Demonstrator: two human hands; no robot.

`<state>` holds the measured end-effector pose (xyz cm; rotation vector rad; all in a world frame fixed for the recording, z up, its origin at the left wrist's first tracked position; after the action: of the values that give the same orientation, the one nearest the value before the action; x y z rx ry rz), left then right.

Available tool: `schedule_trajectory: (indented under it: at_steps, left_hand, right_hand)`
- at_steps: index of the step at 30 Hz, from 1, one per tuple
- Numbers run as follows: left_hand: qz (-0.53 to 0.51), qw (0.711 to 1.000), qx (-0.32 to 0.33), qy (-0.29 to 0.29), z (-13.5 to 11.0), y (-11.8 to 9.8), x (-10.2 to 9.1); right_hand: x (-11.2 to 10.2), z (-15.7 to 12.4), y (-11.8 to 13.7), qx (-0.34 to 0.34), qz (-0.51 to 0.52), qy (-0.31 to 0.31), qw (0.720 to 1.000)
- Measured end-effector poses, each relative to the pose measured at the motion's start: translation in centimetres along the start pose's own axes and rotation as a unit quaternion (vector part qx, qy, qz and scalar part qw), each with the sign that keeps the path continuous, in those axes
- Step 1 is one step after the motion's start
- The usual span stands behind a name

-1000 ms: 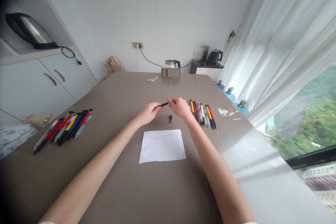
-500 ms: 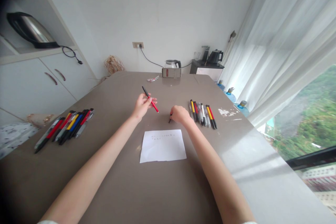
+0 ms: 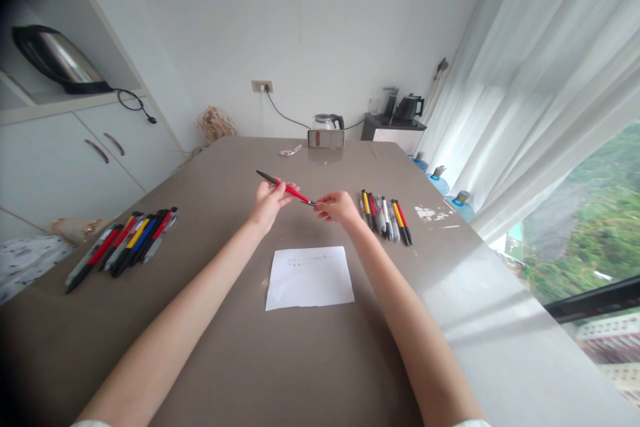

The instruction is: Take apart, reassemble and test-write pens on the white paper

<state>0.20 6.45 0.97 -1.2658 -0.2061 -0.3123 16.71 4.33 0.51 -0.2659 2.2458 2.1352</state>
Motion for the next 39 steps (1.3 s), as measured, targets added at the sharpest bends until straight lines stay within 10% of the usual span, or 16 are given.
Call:
schedule_trajectory:
  at_steps: [39]
  left_hand:
    - [-0.007,0.997,0.022,0.072,-1.1,-1.6,1.8]
  right_hand:
    - [-0.2,-0.4,0.0,0.105,0.238,0.057,0.964]
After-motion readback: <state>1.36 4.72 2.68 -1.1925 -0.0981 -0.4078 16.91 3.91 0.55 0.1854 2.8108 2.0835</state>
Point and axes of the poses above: each hand's wrist, its own z-axis towards the middle knuckle, its own x-axis out of the palm, y = z × x, the point moved 6 cm from there along z, towards the middle knuckle, and after that the axes turned 7 degrees about z, right-handed, at the moved point
